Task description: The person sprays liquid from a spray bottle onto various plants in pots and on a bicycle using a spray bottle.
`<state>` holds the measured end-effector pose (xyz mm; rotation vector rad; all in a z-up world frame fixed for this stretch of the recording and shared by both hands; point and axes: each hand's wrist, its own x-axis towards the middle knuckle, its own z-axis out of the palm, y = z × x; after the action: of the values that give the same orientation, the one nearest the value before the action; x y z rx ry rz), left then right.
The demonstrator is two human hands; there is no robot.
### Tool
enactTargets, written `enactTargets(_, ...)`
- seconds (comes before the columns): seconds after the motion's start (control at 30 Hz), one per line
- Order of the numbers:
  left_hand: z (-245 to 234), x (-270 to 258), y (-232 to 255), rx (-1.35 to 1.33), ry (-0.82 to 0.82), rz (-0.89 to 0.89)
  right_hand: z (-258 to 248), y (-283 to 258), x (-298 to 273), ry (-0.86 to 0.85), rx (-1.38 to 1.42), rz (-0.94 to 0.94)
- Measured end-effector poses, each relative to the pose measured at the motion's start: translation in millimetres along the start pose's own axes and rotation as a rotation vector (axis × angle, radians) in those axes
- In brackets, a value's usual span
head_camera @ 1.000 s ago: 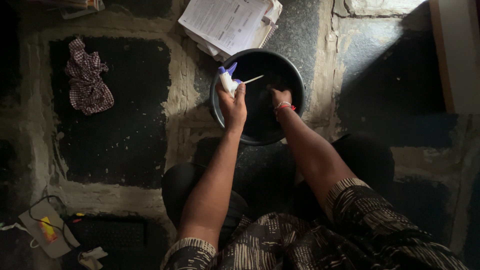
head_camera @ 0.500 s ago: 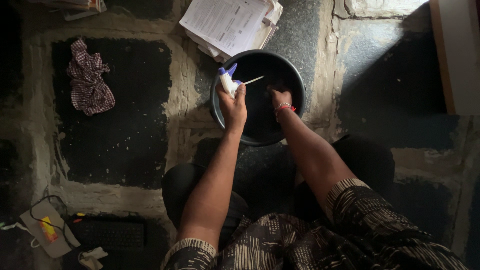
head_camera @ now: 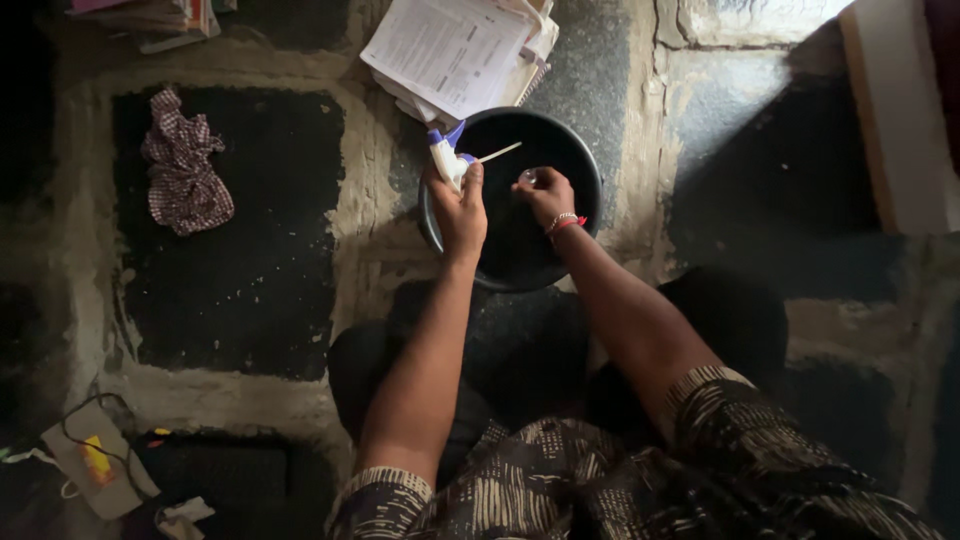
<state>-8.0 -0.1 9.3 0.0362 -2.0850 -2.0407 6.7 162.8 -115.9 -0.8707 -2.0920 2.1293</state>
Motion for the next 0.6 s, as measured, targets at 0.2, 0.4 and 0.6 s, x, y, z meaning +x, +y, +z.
enactTargets(0.2,-19,14,48,0.103,-0.052,0.021,-3,-31,-14,-0.077,-0.583,-0.455)
enactTargets(0.4,-27,25,94,0.076,-0.097,0.139,-2,-61,-36,-0.133,-0.576,-0.6)
enactTargets(0.6,-25,26,123,0.081,-0.157,0.171,5,-94,-48,-0.087,-0.63,-0.693)
